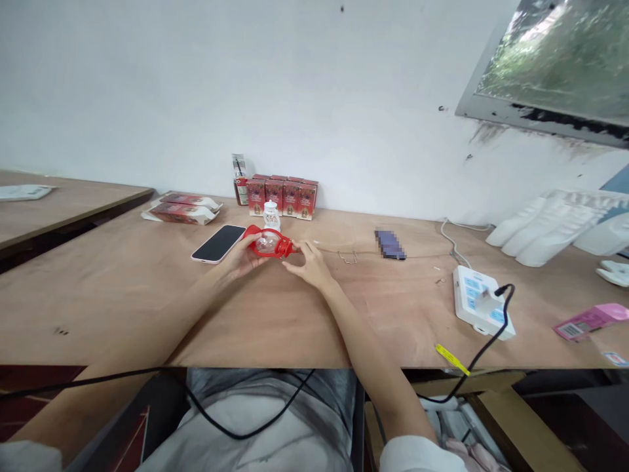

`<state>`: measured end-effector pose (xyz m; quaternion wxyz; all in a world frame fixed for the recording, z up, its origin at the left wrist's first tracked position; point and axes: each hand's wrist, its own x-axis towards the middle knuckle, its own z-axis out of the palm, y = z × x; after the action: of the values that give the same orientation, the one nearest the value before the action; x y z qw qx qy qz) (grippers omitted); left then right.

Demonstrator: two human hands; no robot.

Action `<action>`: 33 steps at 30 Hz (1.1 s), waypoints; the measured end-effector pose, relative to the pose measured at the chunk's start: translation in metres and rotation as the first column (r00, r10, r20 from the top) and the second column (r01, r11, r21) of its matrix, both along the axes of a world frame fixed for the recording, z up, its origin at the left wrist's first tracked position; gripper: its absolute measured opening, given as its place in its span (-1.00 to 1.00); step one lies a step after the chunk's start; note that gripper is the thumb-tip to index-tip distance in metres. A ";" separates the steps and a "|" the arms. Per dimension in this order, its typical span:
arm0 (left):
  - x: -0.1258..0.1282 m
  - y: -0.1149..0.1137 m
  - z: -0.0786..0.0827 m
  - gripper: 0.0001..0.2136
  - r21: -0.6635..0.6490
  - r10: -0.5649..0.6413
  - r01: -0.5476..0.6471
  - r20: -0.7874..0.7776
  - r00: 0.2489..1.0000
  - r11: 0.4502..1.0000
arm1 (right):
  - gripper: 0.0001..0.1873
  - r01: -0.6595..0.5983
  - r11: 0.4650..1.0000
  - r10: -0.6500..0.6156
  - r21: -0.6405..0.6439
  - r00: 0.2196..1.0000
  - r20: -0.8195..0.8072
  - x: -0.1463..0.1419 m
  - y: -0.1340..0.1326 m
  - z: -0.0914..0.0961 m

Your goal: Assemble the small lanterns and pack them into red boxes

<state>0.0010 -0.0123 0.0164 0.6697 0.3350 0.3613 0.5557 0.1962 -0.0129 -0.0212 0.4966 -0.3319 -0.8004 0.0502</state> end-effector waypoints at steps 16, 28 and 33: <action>0.003 0.007 -0.009 -0.49 0.395 0.278 -0.070 -0.498 0.822 0.916 | -0.49 0.308 0.947 -0.318 0.087 0.869 0.379 0.009 0.000 0.009; 0.003 -0.002 -0.026 -0.59 0.521 0.442 0.275 -0.844 0.303 0.808 | -0.48 0.191 0.910 -0.308 0.368 0.905 0.294 0.002 -0.008 0.005; 0.004 0.003 -0.034 -0.64 0.494 0.431 0.226 -0.859 0.275 0.840 | -0.55 0.024 0.932 -0.193 0.360 0.876 0.441 -0.016 -0.013 -0.001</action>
<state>0.0053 -0.0097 -0.0177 0.1560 0.7427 0.5419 0.3612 0.1799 -0.0263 -0.0224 0.3403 -0.2872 -0.8726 -0.2006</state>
